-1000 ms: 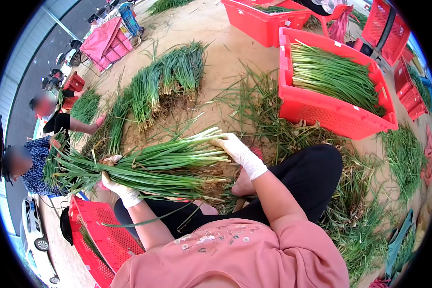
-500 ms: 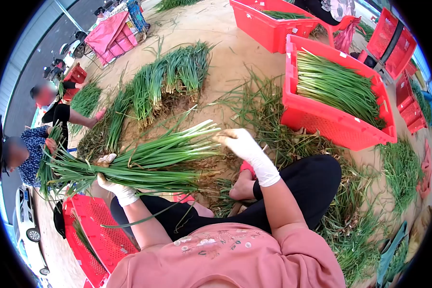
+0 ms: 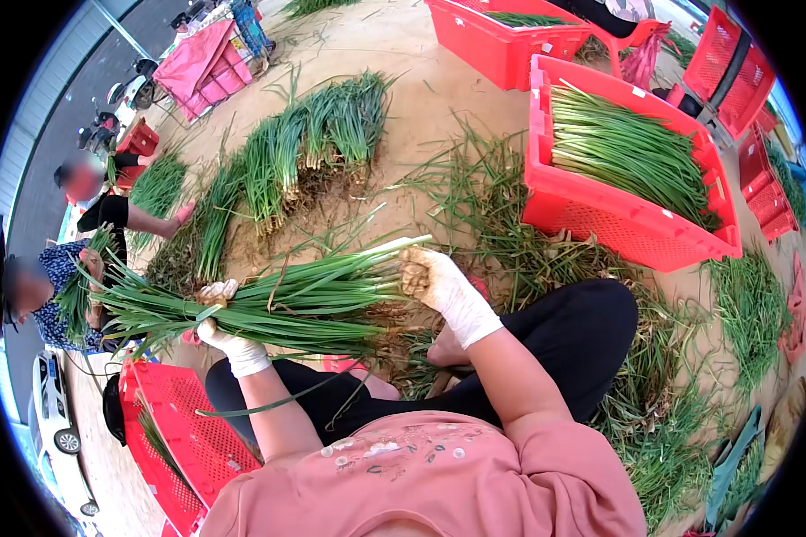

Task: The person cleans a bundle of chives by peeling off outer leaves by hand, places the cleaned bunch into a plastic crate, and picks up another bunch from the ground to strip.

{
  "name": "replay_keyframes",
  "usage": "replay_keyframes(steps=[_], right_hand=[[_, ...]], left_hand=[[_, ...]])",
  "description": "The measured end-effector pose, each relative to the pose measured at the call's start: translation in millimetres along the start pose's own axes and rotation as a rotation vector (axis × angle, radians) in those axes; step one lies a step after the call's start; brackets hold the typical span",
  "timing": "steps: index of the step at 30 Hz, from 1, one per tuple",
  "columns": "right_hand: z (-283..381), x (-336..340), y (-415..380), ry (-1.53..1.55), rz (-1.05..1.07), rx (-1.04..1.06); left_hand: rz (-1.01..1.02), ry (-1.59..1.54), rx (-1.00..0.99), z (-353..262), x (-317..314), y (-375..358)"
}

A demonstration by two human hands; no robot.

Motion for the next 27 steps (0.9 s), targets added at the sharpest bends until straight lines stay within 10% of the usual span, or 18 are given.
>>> replay_keyframes(steps=[2, 4, 7, 9, 12, 18, 23, 25, 27], right_hand=[[36, -1, -16, -0.034, -0.217, 0.241], [73, -18, -23, 0.191, 0.258, 0.307], [108, -12, -43, 0.114, 0.163, 0.492], [79, -19, -36, -0.818, -0.008, 0.309], [41, -47, -22, -2.149, -0.288, 0.602], [-18, -35, -4, -1.235, -0.017, 0.146], [-10, -2, 8, -1.288, -0.095, 0.313], [27, -2, -7, -2.004, -0.411, 0.538], [70, 40, -18, -1.918, -0.664, 0.558]], left_hand=[[-0.03, 0.029, -0.01, -3, 4, 0], [-0.082, 0.096, -0.037, -8, 9, 0], [-0.059, 0.065, -0.056, -16, 13, 2], [-0.046, -0.011, -0.025, -14, 11, 4], [0.086, -0.043, -0.006, -13, -3, 3], [0.185, -0.083, 0.009, -2, -18, -5], [0.134, -0.005, 0.087, 6, -13, -3], [0.08, -0.019, 0.049, 0, -12, -3], [0.04, -0.037, -0.044, -11, -10, -3]])
Point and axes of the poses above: each hand's wrist, its own y-axis towards the middle knuckle, its own x-axis out of the back of the hand, z = x × y, the point moved 8 cm from there along y, towards the middle knuckle, and after that the axes turned 4 degrees about x, right-handed, at the moved point
